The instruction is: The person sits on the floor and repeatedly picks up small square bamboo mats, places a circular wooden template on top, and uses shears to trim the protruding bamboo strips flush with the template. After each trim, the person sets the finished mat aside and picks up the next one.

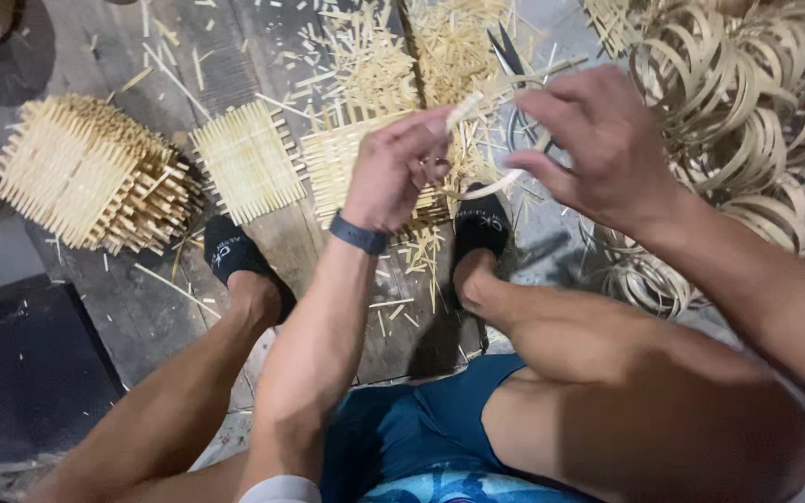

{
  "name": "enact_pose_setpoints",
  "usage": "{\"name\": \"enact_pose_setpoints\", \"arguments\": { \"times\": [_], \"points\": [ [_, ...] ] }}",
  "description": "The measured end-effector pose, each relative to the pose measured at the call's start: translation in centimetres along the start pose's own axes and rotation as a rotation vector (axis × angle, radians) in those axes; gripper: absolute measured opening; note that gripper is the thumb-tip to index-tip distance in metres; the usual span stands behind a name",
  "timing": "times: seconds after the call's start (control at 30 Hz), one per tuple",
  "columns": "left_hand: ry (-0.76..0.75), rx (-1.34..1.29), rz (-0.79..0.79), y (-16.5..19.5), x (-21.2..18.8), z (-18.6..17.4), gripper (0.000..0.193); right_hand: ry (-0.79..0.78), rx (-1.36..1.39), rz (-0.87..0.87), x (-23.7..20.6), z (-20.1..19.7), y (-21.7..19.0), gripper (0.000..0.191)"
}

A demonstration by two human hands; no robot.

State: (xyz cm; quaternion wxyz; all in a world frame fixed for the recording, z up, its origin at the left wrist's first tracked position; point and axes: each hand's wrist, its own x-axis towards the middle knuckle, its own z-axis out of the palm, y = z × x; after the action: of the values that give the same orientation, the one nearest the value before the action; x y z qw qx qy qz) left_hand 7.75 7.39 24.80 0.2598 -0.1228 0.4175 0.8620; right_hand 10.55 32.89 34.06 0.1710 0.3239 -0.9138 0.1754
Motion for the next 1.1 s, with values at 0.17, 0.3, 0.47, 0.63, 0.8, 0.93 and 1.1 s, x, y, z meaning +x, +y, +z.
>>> {"name": "enact_pose_setpoints", "arguments": {
  "times": [0.17,0.3,0.47,0.63,0.8,0.93,1.1],
  "points": [
    [0.028,0.197,0.28,0.7,-3.4,2.6,0.027,-0.25,0.604,0.622,6.6,0.6,-4.1,0.034],
    [0.239,0.808,0.711,4.7,-7.1,1.5,0.024,-0.263,0.436,0.5,9.4,0.6,-4.8,0.031],
    [0.328,0.884,0.979,9.7,-5.2,-0.7,0.039,-0.337,0.06,-0.093,12.5,1.3,-6.6,0.02],
    [0.143,0.302,0.183,10.7,-2.3,-3.3,0.081,-0.16,-0.06,-0.363,16.2,2.8,-10.3,0.017],
    [0.133,-0.049,-0.089,9.2,-4.0,-3.9,0.074,-0.244,-0.14,-0.283,17.0,6.5,-12.1,0.009],
    [0.167,-0.207,-0.096,7.6,-3.0,-5.5,0.07,-0.185,0.043,-0.257,16.7,8.7,-11.3,0.009],
    [0.079,-0.537,0.219,6.5,-1.2,-10.8,0.039,-0.151,0.936,0.568,15.5,10.4,-8.6,0.023]
  ]
}}
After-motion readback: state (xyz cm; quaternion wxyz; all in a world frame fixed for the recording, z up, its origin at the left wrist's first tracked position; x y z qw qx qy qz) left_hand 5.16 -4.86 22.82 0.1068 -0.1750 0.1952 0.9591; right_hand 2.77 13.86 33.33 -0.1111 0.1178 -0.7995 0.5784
